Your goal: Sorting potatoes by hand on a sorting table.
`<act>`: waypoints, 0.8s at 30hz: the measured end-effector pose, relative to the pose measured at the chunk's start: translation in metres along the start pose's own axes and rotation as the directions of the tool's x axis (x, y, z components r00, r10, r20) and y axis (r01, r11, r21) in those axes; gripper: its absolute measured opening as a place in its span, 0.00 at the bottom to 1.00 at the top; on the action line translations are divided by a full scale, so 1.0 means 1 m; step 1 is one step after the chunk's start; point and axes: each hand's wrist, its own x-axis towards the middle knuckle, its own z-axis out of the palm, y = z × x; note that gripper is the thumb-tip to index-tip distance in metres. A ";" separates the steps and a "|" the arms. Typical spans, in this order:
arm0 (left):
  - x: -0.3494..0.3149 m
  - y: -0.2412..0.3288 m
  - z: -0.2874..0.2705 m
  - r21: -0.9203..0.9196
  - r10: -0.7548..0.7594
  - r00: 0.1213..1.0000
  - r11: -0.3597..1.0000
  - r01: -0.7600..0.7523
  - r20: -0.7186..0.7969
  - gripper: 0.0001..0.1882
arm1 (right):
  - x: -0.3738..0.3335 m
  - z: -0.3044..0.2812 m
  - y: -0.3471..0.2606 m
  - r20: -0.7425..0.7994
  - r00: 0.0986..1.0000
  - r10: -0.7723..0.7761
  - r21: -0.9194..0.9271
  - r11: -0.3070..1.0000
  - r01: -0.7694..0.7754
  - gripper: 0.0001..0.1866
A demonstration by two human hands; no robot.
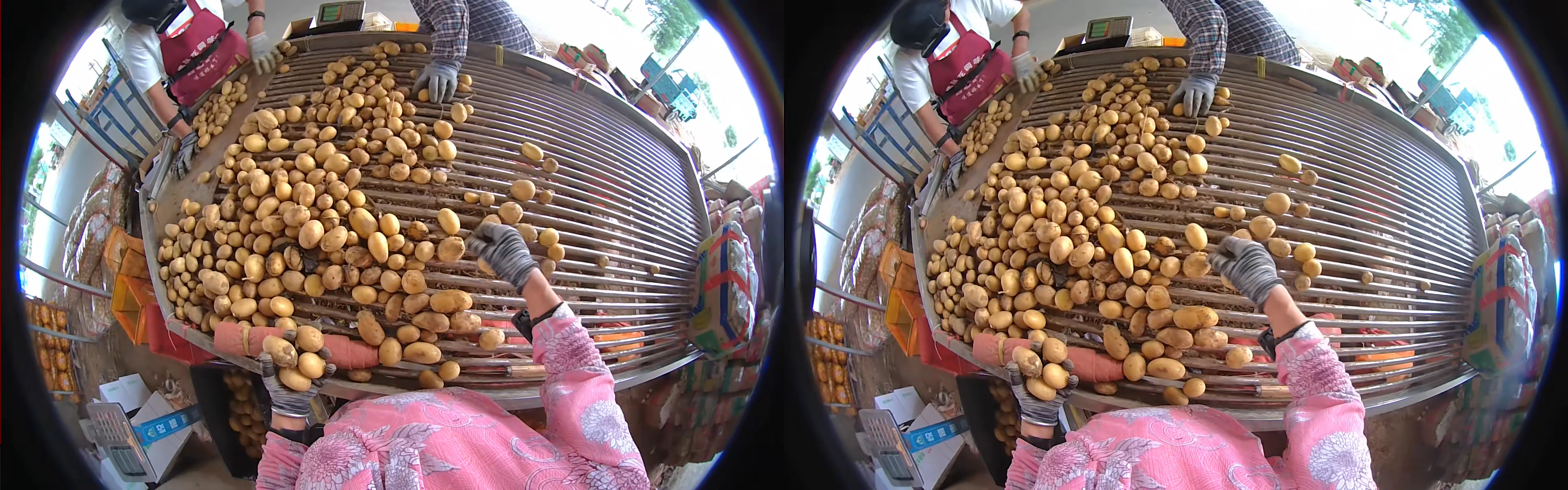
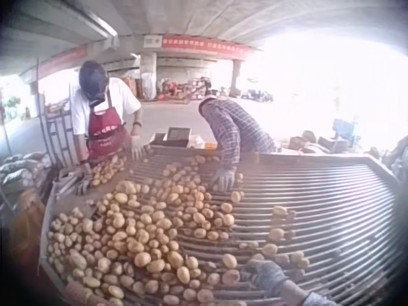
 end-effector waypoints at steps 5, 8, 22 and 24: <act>0.001 0.000 -0.001 0.024 0.014 0.999 1.000 -0.015 0.041 0.37 | -0.004 0.024 -0.035 0.188 0.979 -0.084 -0.598 0.781 0.182 0.27; 0.002 -0.001 0.005 -0.015 0.000 1.000 1.000 0.001 0.017 0.36 | 0.004 0.024 -0.017 0.183 0.972 -0.147 -0.580 0.782 0.227 0.28; 0.003 -0.002 0.003 0.089 0.068 0.997 0.994 -0.071 0.034 0.38 | 0.052 0.026 -0.010 0.164 0.943 -0.289 -0.309 0.893 0.328 0.31; 0.000 -0.005 0.000 -0.018 0.091 0.995 0.996 -0.091 0.050 0.39 | 0.056 0.023 -0.019 0.199 0.955 -0.219 -0.303 0.913 0.273 0.30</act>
